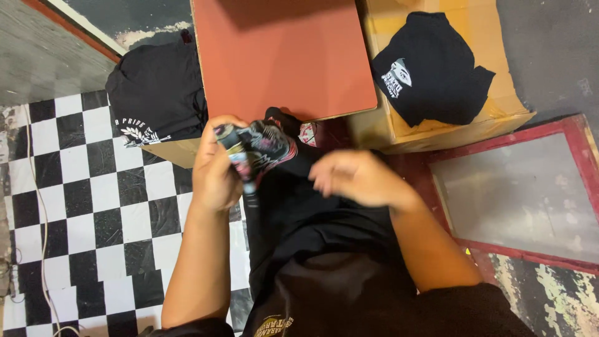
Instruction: Operating a heat press machine to apply printed designs onto black t-shirts.
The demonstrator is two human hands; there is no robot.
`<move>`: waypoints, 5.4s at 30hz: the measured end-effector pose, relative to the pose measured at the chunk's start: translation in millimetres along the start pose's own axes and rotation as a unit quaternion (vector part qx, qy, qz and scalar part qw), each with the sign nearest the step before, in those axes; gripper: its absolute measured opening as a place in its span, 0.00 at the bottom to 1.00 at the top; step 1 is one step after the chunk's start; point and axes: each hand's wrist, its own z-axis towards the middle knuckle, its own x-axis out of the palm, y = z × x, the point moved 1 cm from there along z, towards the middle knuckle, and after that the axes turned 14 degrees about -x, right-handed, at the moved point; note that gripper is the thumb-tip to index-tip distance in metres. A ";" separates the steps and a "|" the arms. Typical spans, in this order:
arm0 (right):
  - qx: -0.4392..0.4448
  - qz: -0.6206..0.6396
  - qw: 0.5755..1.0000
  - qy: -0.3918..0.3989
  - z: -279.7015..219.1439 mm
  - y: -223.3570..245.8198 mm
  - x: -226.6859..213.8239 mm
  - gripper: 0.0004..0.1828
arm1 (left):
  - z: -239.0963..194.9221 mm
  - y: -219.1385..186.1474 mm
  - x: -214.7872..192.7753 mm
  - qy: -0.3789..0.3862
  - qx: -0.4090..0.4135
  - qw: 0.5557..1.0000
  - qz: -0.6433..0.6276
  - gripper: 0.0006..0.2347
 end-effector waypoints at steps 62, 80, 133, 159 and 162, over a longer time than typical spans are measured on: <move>-0.193 -0.119 0.958 -0.174 30.4 60.2 -53.9 0.09 | -1.6 19.8 0.8 -0.042 0.206 0.879 0.428 0.02; -0.111 -0.072 0.975 -0.178 12.7 59.9 -61.4 0.05 | 4.8 19.5 -7.6 -0.089 0.066 0.950 0.293 0.06; -0.068 -0.150 0.974 -0.153 16.0 63.4 -40.6 0.10 | -0.7 -10.2 -9.7 -0.088 0.030 0.810 0.579 0.16; -0.154 -0.564 0.799 -0.142 8.9 82.5 -116.5 0.16 | 9.9 -108.3 -74.9 -0.192 0.201 0.620 0.733 0.21; -0.186 -0.570 0.787 -0.145 12.6 105.1 -112.0 0.11 | 15.4 -116.1 -71.5 -0.174 0.172 0.660 0.710 0.22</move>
